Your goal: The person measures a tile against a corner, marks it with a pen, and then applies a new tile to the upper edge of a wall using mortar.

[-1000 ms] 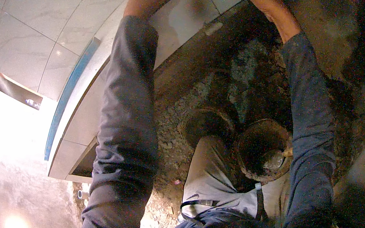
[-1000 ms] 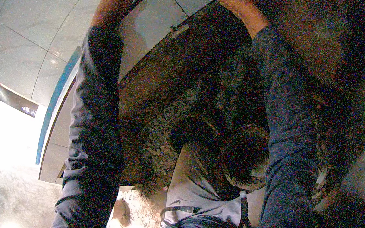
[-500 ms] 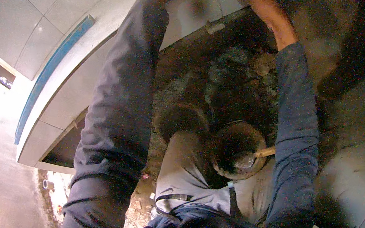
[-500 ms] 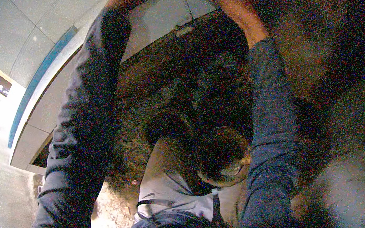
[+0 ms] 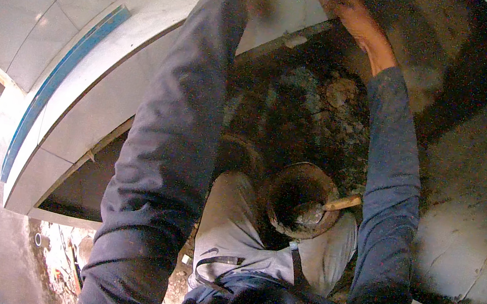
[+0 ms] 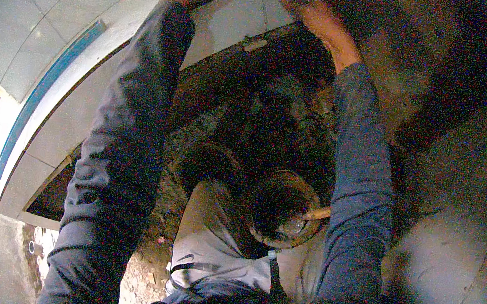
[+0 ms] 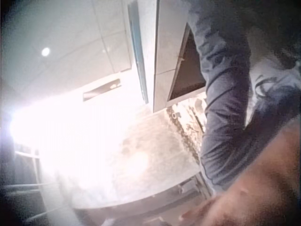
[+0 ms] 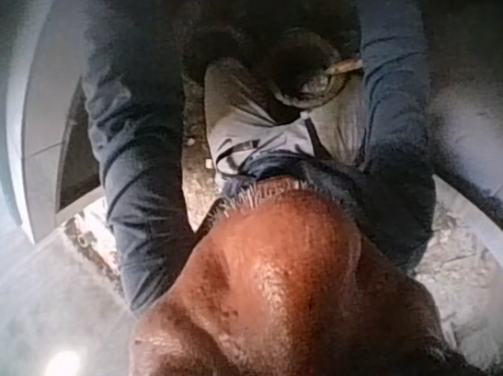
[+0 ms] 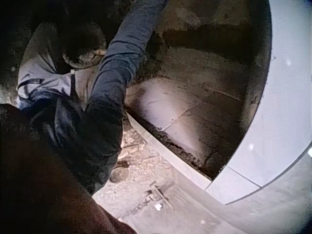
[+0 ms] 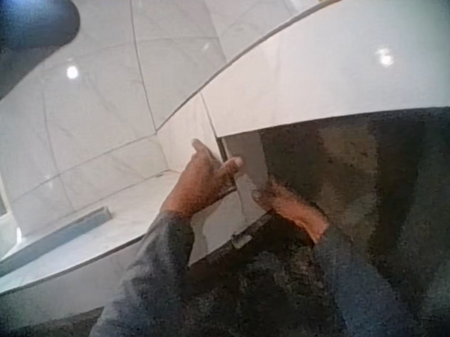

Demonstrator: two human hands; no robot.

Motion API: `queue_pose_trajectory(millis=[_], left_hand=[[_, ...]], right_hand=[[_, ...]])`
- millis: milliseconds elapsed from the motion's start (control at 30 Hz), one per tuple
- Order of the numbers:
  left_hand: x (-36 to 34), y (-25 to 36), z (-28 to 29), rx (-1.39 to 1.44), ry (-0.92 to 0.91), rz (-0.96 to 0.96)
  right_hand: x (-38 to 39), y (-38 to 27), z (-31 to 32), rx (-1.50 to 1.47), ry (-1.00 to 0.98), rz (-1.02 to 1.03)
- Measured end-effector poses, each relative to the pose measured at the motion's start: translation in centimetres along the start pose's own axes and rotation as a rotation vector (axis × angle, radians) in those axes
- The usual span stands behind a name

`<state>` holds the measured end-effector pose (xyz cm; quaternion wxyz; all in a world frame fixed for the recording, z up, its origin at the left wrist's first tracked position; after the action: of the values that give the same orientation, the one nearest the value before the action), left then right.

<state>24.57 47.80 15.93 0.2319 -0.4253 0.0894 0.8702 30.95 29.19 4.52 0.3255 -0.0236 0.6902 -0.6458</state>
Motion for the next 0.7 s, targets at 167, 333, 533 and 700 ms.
queue_pose_trajectory(millis=[167,333,533,700], left_hand=[[-0.5,0.6,-0.2,-0.382,-0.365,-0.146],[0.6,0.1,0.3,0.147,-0.037,0.118],[0.8,0.4,-0.7,0.130,-0.008,0.061],[0.4,-2.3,-1.5,-0.040,-0.114,-0.251]], right_hand=[[0.5,-0.9,0.4,0.227,0.019,-0.069],[0.9,-1.2,-0.4,0.288,0.039,-0.120],[-0.9,2.0,1.8,0.399,0.127,-0.149],[-0.5,-0.3,0.8,0.543,0.092,-0.204]])
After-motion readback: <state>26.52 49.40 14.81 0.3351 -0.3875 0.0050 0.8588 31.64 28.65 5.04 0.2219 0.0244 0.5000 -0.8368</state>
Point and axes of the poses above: each hand's wrist, its own x-axis away from the middle knuckle, its own z-axis out of the back of the hand, y = z × x, the point moved 2 cm from there along -x, towards the middle knuckle, and after that the axes turned 9 degrees about -z, right-handed, at the moved point
